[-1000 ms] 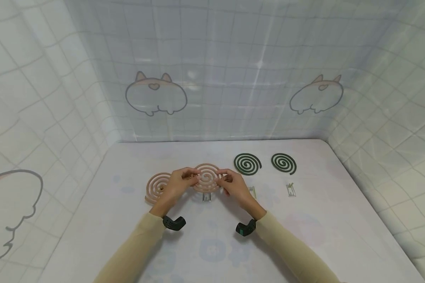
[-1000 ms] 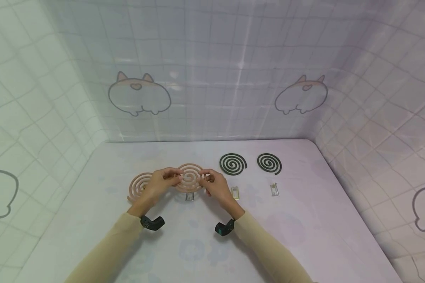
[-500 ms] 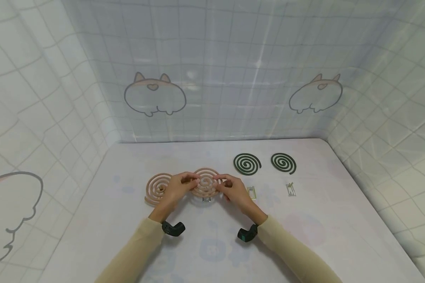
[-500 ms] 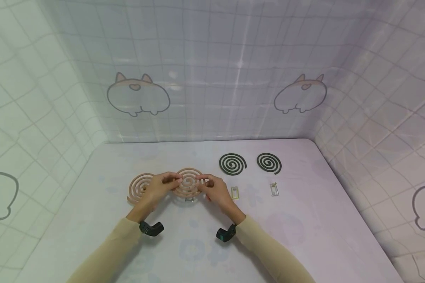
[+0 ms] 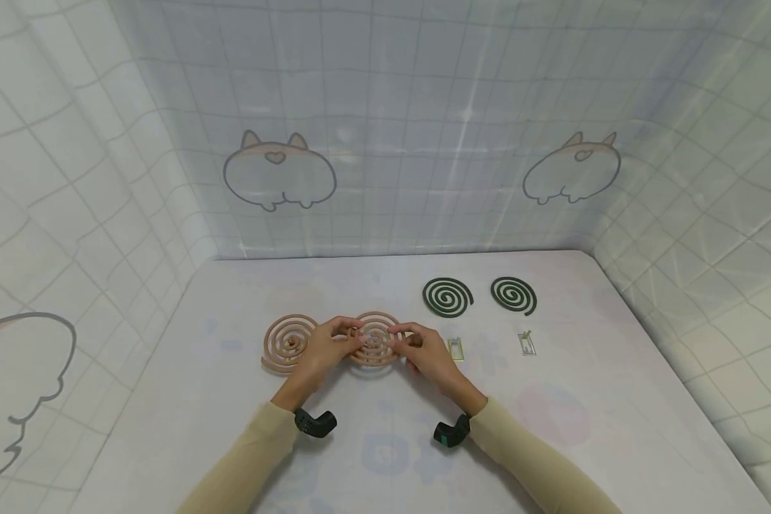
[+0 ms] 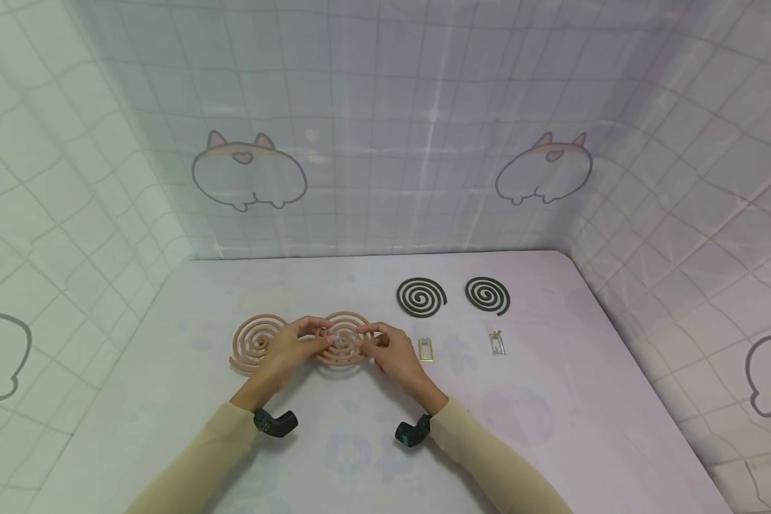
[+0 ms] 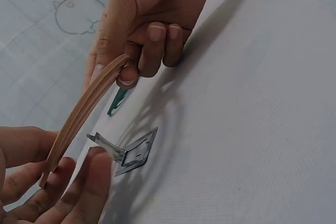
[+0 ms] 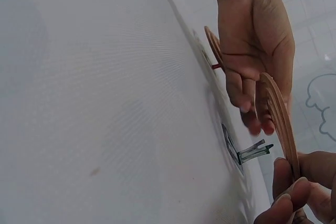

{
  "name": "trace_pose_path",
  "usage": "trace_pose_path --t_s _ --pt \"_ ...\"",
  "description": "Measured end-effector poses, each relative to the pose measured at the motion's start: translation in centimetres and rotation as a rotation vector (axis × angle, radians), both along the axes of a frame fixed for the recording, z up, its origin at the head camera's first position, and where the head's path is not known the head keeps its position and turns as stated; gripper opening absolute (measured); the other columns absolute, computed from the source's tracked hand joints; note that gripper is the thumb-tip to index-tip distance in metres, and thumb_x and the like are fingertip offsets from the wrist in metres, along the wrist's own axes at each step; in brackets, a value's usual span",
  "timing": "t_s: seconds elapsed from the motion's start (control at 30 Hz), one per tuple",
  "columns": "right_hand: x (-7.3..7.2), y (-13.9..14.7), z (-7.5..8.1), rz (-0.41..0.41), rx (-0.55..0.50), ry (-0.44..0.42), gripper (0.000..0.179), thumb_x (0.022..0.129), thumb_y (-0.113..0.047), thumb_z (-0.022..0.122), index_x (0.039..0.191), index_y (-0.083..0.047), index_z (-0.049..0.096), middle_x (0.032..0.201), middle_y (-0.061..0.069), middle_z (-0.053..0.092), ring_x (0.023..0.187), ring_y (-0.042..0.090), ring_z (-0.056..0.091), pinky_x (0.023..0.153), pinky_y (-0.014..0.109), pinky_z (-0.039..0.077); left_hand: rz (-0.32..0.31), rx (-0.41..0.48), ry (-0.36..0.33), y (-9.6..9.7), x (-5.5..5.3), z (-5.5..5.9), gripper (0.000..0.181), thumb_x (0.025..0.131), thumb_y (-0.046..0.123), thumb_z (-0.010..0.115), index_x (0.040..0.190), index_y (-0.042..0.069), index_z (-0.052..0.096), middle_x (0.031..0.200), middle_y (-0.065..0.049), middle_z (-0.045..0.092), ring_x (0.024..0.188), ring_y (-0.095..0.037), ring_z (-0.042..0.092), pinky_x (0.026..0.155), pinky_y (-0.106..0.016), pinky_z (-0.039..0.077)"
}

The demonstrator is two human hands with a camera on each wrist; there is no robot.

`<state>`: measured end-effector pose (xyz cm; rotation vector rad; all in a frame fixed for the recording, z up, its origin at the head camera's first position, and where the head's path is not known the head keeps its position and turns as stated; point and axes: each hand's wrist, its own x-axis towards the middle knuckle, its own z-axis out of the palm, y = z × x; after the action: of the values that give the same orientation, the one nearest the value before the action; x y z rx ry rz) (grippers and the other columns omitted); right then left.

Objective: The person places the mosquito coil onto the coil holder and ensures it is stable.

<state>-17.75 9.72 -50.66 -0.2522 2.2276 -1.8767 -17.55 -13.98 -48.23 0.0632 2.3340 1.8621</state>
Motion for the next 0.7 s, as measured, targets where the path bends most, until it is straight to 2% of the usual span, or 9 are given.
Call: trace_pose_path --t_s 0.27,0.5,0.7 --pt "0.34 0.05 0.02 -0.001 -0.010 0.003 0.027 0.098 -0.021 0.073 0.125 -0.018 0.072 0.079 0.017 0.063 0.047 0.012 0.045 0.045 0.025 0.037 -0.003 0.000 -0.009 0.04 0.18 -0.33 0.038 0.094 0.018 0.079 0.128 0.006 0.066 0.124 -0.018 0.065 0.100 -0.023 0.060 0.076 -0.034 0.055" --pt "0.61 0.02 0.12 0.010 -0.013 -0.003 0.029 0.099 -0.020 0.072 0.127 -0.015 0.071 0.076 0.017 0.062 0.047 0.012 0.044 0.045 0.025 0.037 0.006 -0.006 -0.008 0.13 0.14 -0.48 0.032 0.092 0.016 0.080 0.121 0.009 0.070 0.115 -0.014 0.067 0.102 -0.026 0.060 0.074 -0.032 0.055" --pt "0.62 -0.13 0.04 0.012 -0.024 -0.011 0.029 0.098 -0.020 0.074 0.126 -0.014 0.072 0.077 0.018 0.061 0.048 0.012 0.044 0.045 0.025 0.037 0.017 -0.041 -0.002 0.08 0.30 -0.58 0.035 0.091 0.018 0.081 0.123 0.010 0.069 0.116 -0.013 0.068 0.109 -0.027 0.058 0.079 -0.034 0.051"
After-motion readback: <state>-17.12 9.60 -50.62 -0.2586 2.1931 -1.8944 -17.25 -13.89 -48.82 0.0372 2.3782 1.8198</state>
